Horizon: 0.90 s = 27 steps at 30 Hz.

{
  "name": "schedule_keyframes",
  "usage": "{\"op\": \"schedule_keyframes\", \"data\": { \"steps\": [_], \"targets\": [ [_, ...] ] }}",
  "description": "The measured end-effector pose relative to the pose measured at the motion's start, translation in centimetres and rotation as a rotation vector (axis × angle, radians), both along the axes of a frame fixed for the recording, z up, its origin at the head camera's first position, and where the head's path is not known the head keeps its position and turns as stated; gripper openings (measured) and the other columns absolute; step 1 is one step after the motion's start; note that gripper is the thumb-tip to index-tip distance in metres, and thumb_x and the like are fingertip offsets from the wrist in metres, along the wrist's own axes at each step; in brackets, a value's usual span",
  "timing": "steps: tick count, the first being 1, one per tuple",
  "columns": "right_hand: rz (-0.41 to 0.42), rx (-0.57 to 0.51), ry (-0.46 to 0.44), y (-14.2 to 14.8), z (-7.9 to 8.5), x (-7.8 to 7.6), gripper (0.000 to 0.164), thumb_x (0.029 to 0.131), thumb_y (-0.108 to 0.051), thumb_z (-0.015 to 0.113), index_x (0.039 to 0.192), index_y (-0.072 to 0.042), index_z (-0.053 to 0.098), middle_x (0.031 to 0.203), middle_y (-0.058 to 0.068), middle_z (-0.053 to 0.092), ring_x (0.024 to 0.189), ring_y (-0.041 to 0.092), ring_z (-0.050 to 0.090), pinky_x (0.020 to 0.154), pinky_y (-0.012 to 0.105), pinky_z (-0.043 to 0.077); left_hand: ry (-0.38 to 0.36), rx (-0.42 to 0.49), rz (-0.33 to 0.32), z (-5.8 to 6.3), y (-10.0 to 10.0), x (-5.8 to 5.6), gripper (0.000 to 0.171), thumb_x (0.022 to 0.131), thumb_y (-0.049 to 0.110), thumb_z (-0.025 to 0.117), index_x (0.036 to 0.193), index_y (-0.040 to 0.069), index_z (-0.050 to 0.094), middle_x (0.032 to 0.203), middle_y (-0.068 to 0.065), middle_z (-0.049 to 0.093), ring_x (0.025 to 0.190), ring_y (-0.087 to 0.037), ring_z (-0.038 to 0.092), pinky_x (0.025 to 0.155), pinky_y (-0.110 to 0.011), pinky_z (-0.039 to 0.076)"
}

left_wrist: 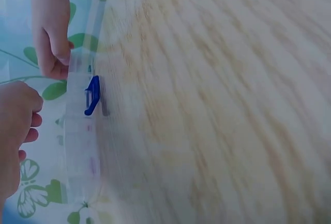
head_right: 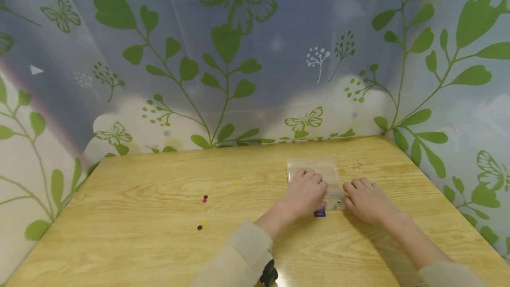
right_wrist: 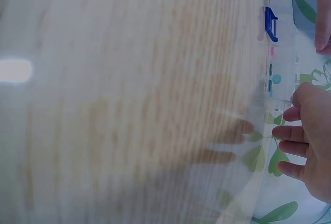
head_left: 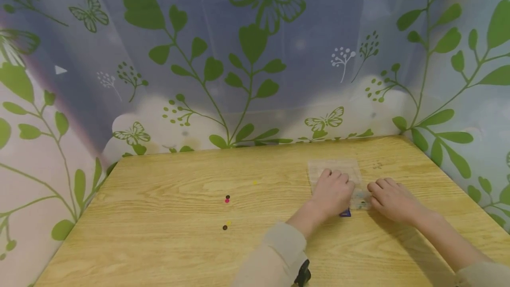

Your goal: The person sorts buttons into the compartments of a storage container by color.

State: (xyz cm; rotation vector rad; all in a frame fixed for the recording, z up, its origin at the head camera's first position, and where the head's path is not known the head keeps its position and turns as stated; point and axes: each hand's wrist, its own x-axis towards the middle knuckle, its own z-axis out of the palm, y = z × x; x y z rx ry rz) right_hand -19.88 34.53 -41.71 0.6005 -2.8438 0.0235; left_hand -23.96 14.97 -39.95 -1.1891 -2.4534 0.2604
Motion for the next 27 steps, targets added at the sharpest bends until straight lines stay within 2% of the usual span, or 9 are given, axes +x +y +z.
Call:
{"op": "schedule_keyframes", "data": {
  "steps": [2, 5, 9, 13, 19, 27],
  "targets": [
    [0.005, 0.004, 0.009, 0.0, 0.0, 0.0, 0.014, 0.087, -0.014, 0.058, 0.081, -0.015, 0.046, 0.079, -0.001, 0.043, 0.082, 0.029, 0.051, 0.060, 0.037, 0.037, -0.023, -0.013, 0.009, 0.2, -0.3, 0.0, 0.024, 0.086, 0.048, 0.058, 0.101, 0.029, 0.061, 0.095, 0.013, 0.054, 0.090, -0.006, 0.047, 0.087, -0.027, 0.035],
    [0.003, 0.003, 0.016, -0.2, 0.2, 0.1, 0.014, 0.087, -0.013, 0.058, 0.080, -0.015, 0.046, 0.078, -0.001, 0.043, 0.082, 0.030, 0.051, 0.059, 0.037, 0.038, -0.013, 0.002, 0.010, 0.5, -0.8, -0.1, 0.028, 0.086, 0.052, 0.056, 0.101, 0.029, 0.062, 0.096, 0.013, 0.055, 0.091, -0.006, 0.047, 0.086, -0.027, 0.035],
    [-0.003, 0.000, 0.010, -0.3, 0.4, 0.1, 0.014, 0.087, -0.014, 0.058, 0.080, -0.014, 0.046, 0.078, 0.000, 0.044, 0.083, 0.031, 0.052, 0.060, 0.039, 0.039, 0.025, 0.031, 0.005, 0.8, -1.6, -0.2, 0.018, 0.093, 0.040, 0.051, 0.097, 0.028, 0.064, 0.091, 0.013, 0.057, 0.085, -0.006, 0.048, 0.082, -0.026, 0.036],
    [-0.004, -0.003, -0.004, -0.3, 0.4, 0.1, 0.014, 0.088, -0.014, 0.057, 0.080, -0.015, 0.046, 0.079, 0.000, 0.045, 0.084, 0.032, 0.052, 0.060, 0.040, 0.039, -0.001, 0.014, 0.010, 1.0, -2.2, -0.2, 0.015, 0.094, 0.032, 0.049, 0.095, 0.027, 0.063, 0.091, 0.012, 0.056, 0.085, -0.006, 0.047, 0.081, -0.026, 0.035],
    [0.002, -0.001, -0.014, -0.2, 0.2, -0.1, 0.015, 0.088, -0.015, 0.055, 0.078, -0.016, 0.044, 0.078, -0.001, 0.043, 0.085, 0.032, 0.051, 0.060, 0.039, 0.037, -0.025, 0.019, -0.001, 1.5, -3.7, -0.1, 0.015, 0.093, 0.034, 0.052, 0.096, 0.026, 0.064, 0.094, 0.011, 0.058, 0.088, -0.007, 0.048, 0.083, -0.027, 0.035],
    [-0.002, -0.004, -0.034, -0.2, 0.2, -0.1, 0.015, 0.089, -0.013, 0.054, 0.078, -0.016, 0.043, 0.078, -0.001, 0.042, 0.084, 0.031, 0.050, 0.060, 0.039, 0.036, 0.020, 0.026, -0.011, 1.6, -5.5, -0.4, 0.016, 0.094, 0.027, 0.049, 0.091, 0.024, 0.065, 0.087, 0.010, 0.059, 0.080, -0.008, 0.048, 0.076, -0.026, 0.037]
  ]
}}
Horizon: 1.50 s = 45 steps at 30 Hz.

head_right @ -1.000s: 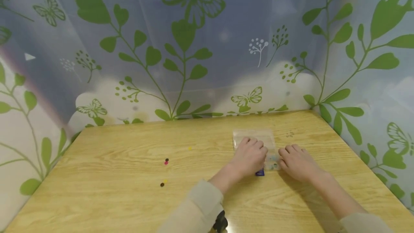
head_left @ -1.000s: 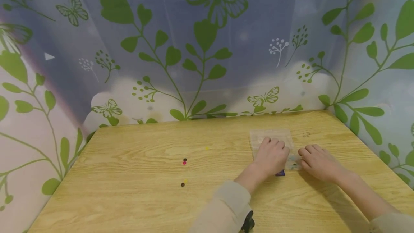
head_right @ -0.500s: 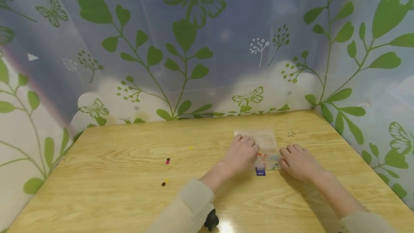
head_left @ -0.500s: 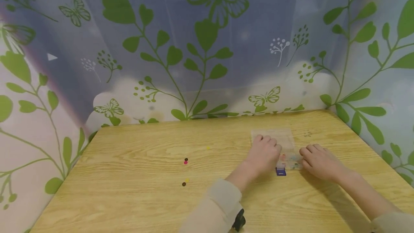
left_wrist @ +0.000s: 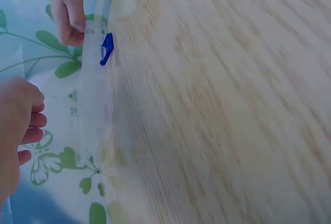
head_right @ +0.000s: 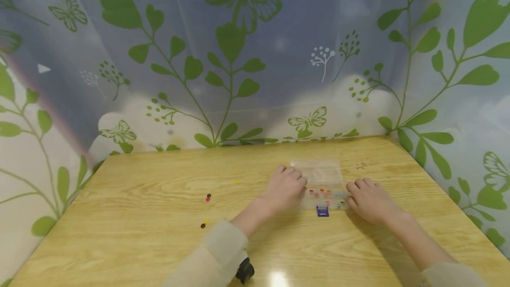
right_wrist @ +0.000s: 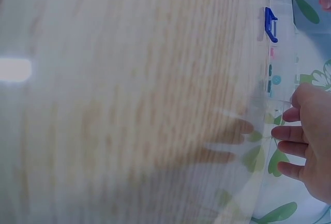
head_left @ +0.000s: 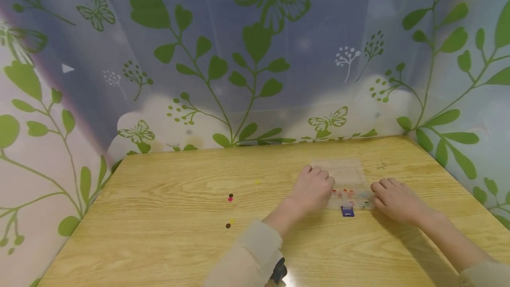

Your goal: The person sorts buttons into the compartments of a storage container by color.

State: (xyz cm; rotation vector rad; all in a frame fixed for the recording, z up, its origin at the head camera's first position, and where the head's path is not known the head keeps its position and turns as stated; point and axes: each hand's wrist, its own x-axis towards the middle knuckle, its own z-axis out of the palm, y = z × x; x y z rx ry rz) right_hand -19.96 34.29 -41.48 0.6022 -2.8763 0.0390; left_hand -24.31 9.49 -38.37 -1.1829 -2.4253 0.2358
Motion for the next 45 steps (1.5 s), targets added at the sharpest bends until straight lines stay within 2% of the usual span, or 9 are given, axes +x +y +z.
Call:
{"op": "schedule_keyframes", "data": {
  "steps": [5, 9, 14, 22, 30, 37, 45],
  "targets": [
    [-0.001, -0.002, -0.001, 0.1, -0.1, 0.0, 0.015, 0.089, -0.014, 0.055, 0.079, -0.015, 0.044, 0.077, -0.001, 0.042, 0.083, 0.031, 0.051, 0.059, 0.037, 0.035, 0.024, 0.029, -0.007, 0.1, -1.2, -0.2, 0.014, 0.091, 0.030, 0.054, 0.089, 0.023, 0.066, 0.084, 0.010, 0.059, 0.078, -0.007, 0.049, 0.076, -0.026, 0.037],
    [0.005, -0.005, 0.008, 0.0, 0.0, 0.0, 0.014, 0.088, -0.013, 0.054, 0.079, -0.015, 0.044, 0.077, -0.001, 0.042, 0.084, 0.033, 0.051, 0.061, 0.039, 0.036, 0.053, 0.067, -0.020, 0.6, -2.4, -0.4, 0.014, 0.091, 0.026, 0.055, 0.091, 0.021, 0.068, 0.088, 0.009, 0.063, 0.082, -0.008, 0.054, 0.077, -0.026, 0.039],
    [0.008, -0.004, 0.011, -0.1, 0.2, 0.1, 0.016, 0.088, -0.013, 0.054, 0.078, -0.015, 0.042, 0.076, -0.002, 0.041, 0.083, 0.032, 0.051, 0.061, 0.039, 0.036, 0.039, 0.107, -0.022, 1.1, -4.2, -0.8, 0.014, 0.091, 0.023, 0.056, 0.094, 0.017, 0.069, 0.095, 0.006, 0.066, 0.090, -0.011, 0.058, 0.081, -0.027, 0.041],
    [0.001, -0.009, -0.004, -0.1, 0.3, 0.1, 0.014, 0.089, -0.013, 0.053, 0.079, -0.015, 0.044, 0.076, -0.002, 0.042, 0.084, 0.031, 0.051, 0.061, 0.040, 0.037, 0.047, 0.136, 0.015, 1.0, -6.4, -1.6, 0.012, 0.089, 0.023, 0.060, 0.092, 0.017, 0.070, 0.090, 0.006, 0.066, 0.082, -0.010, 0.057, 0.076, -0.025, 0.041],
    [-0.014, 0.010, -0.027, 0.0, 0.3, 0.1, 0.016, 0.090, -0.014, 0.053, 0.078, -0.016, 0.042, 0.075, -0.003, 0.039, 0.078, 0.026, 0.048, 0.058, 0.034, 0.031, 0.084, 0.154, 0.003, 1.1, -8.2, -1.6, 0.009, 0.087, 0.022, 0.060, 0.087, 0.016, 0.067, 0.086, 0.005, 0.065, 0.082, -0.012, 0.057, 0.076, -0.028, 0.041],
    [-0.006, 0.002, -0.024, 0.0, 0.3, 0.1, 0.018, 0.090, -0.013, 0.053, 0.077, -0.016, 0.041, 0.074, -0.003, 0.038, 0.076, 0.025, 0.047, 0.058, 0.033, 0.030, 0.129, 0.185, -0.038, 1.2, -10.4, -1.5, 0.009, 0.083, 0.020, 0.066, 0.088, 0.013, 0.067, 0.087, 0.001, 0.066, 0.082, -0.015, 0.058, 0.075, -0.029, 0.042],
    [-0.006, 0.007, -0.024, 0.0, 0.3, 0.0, 0.017, 0.090, -0.013, 0.053, 0.078, -0.016, 0.042, 0.074, -0.003, 0.039, 0.077, 0.026, 0.047, 0.058, 0.033, 0.031, 0.153, 0.191, -0.033, 0.9, -13.4, -1.4, 0.009, 0.080, 0.018, 0.068, 0.083, 0.010, 0.065, 0.081, -0.001, 0.063, 0.077, -0.017, 0.057, 0.073, -0.031, 0.042]
  ]
}}
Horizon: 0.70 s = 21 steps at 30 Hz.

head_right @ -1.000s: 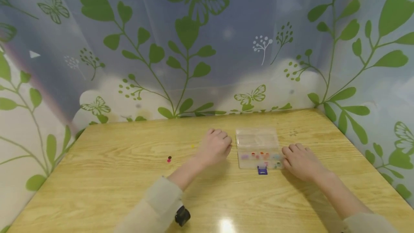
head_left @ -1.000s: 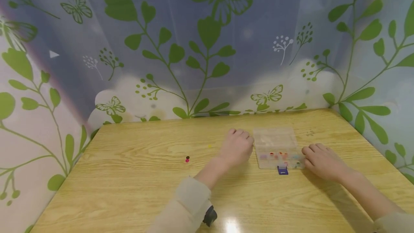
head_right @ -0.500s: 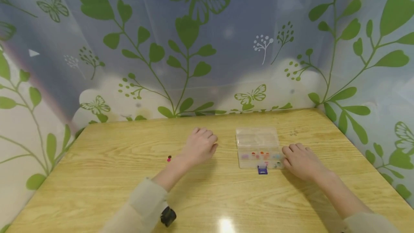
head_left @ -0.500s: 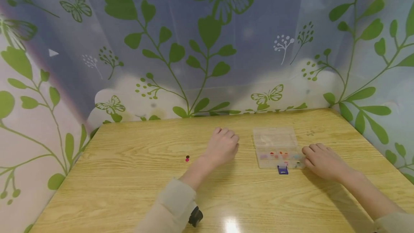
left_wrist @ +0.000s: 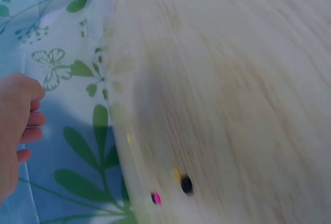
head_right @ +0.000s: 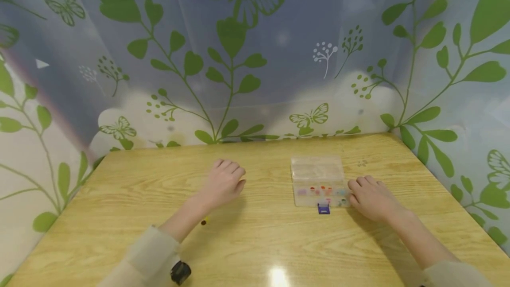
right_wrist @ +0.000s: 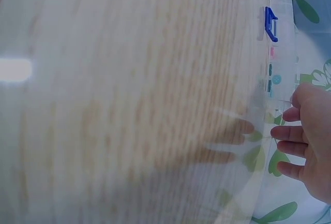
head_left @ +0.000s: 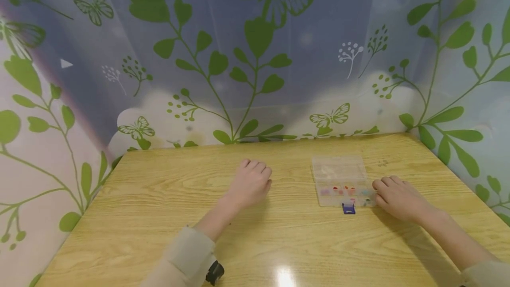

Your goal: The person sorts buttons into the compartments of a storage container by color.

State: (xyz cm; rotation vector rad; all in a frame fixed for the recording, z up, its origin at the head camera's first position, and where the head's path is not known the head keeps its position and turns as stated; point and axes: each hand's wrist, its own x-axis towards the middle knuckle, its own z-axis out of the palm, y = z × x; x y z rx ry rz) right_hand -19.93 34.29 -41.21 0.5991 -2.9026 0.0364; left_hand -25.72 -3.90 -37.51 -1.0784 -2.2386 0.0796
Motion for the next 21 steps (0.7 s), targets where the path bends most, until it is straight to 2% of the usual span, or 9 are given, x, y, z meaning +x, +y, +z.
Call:
{"op": "schedule_keyframes", "data": {
  "steps": [8, 15, 21],
  "targets": [
    [0.003, -0.004, -0.001, 0.0, 0.0, 0.0, 0.016, 0.090, -0.013, 0.052, 0.078, -0.015, 0.042, 0.074, -0.003, 0.039, 0.075, 0.024, 0.046, 0.058, 0.033, 0.031, -0.031, 0.003, 0.028, -0.6, -3.0, 0.2, 0.014, 0.078, 0.016, 0.070, 0.090, 0.009, 0.064, 0.085, -0.003, 0.064, 0.081, -0.020, 0.057, 0.078, -0.034, 0.043],
    [0.003, 0.004, -0.003, -0.1, 0.2, -0.2, 0.017, 0.091, -0.013, 0.051, 0.077, -0.015, 0.041, 0.073, -0.003, 0.038, 0.073, 0.023, 0.044, 0.058, 0.033, 0.030, -0.007, -0.013, 0.053, -1.1, -5.5, 0.0, 0.016, 0.076, 0.016, 0.072, 0.086, 0.007, 0.063, 0.082, -0.005, 0.063, 0.079, -0.022, 0.057, 0.076, -0.036, 0.044],
    [0.005, 0.007, 0.011, 0.0, -0.1, -0.2, 0.017, 0.089, -0.012, 0.052, 0.076, -0.015, 0.041, 0.073, -0.003, 0.039, 0.076, 0.027, 0.048, 0.058, 0.034, 0.032, -0.031, -0.073, 0.102, -1.9, -7.3, -0.2, 0.012, 0.077, 0.016, 0.070, 0.079, 0.008, 0.062, 0.076, -0.005, 0.061, 0.073, -0.022, 0.055, 0.072, -0.035, 0.043]
  ]
}}
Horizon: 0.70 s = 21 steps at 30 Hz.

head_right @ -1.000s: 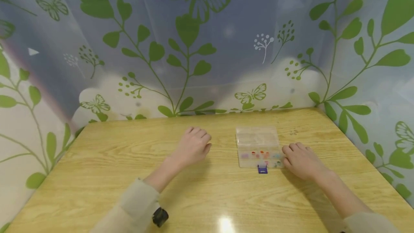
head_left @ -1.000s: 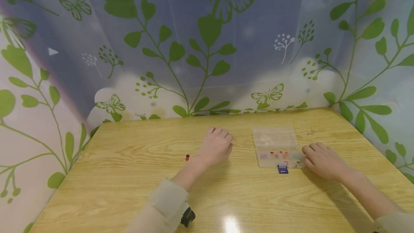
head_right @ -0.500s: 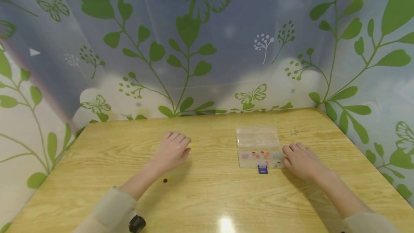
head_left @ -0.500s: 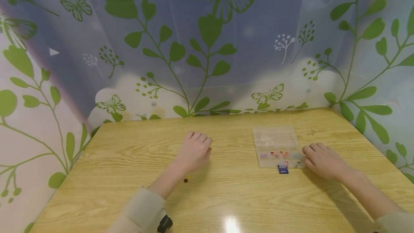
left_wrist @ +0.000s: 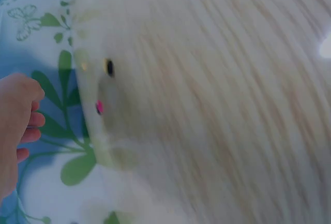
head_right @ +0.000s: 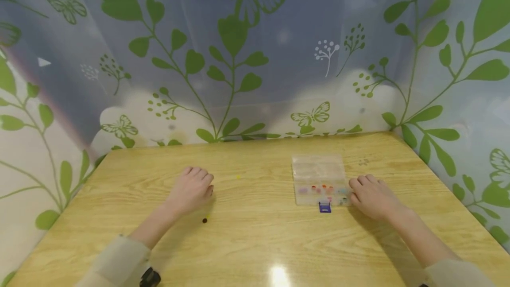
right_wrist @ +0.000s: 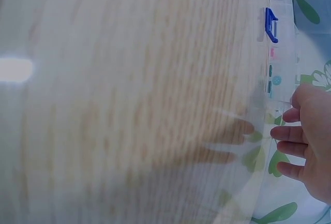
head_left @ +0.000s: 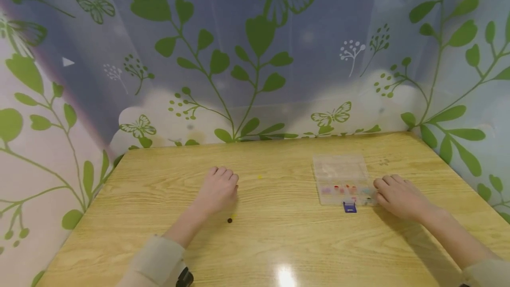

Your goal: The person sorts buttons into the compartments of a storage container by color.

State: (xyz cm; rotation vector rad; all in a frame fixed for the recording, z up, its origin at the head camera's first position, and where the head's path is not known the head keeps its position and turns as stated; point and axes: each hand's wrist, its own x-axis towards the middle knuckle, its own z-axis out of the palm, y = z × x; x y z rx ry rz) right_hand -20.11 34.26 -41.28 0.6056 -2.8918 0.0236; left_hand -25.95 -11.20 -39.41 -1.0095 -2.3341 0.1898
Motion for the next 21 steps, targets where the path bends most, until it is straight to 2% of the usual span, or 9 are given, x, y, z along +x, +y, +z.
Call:
{"op": "schedule_keyframes", "data": {
  "steps": [4, 11, 17, 21],
  "targets": [
    [0.003, -0.002, 0.006, 0.0, 0.0, 0.0, 0.017, 0.089, -0.012, 0.052, 0.076, -0.015, 0.041, 0.073, -0.003, 0.039, 0.077, 0.028, 0.048, 0.058, 0.035, 0.033, -0.029, -0.041, 0.033, -0.5, -1.0, -0.2, 0.010, 0.077, 0.014, 0.067, 0.075, 0.008, 0.059, 0.072, -0.004, 0.057, 0.071, -0.021, 0.053, 0.070, -0.035, 0.042],
    [-0.004, -0.007, -0.007, 0.0, 0.1, 0.1, 0.018, 0.090, -0.013, 0.052, 0.076, -0.015, 0.041, 0.074, -0.003, 0.040, 0.081, 0.030, 0.050, 0.060, 0.038, 0.034, -0.054, -0.148, 0.049, -1.2, -1.9, -0.3, 0.013, 0.078, 0.016, 0.064, 0.070, 0.010, 0.056, 0.067, 0.000, 0.051, 0.065, -0.017, 0.047, 0.063, -0.030, 0.039],
    [-0.006, -0.008, -0.010, 0.0, 0.1, 0.1, 0.016, 0.089, -0.012, 0.053, 0.077, -0.015, 0.042, 0.075, -0.002, 0.041, 0.082, 0.031, 0.050, 0.061, 0.040, 0.036, -0.152, -0.224, 0.077, -1.7, -1.7, -0.1, 0.011, 0.085, 0.021, 0.060, 0.080, 0.011, 0.062, 0.075, 0.001, 0.056, 0.072, -0.016, 0.051, 0.067, -0.029, 0.041],
    [-0.001, -0.003, -0.006, 0.0, 0.0, 0.1, 0.014, 0.088, -0.012, 0.053, 0.078, -0.014, 0.043, 0.075, -0.002, 0.042, 0.082, 0.032, 0.051, 0.061, 0.040, 0.037, -0.190, -0.219, 0.057, -2.1, -1.5, 0.1, 0.015, 0.088, 0.021, 0.058, 0.077, 0.011, 0.060, 0.072, 0.002, 0.053, 0.069, -0.015, 0.047, 0.067, -0.029, 0.041]
  ]
}}
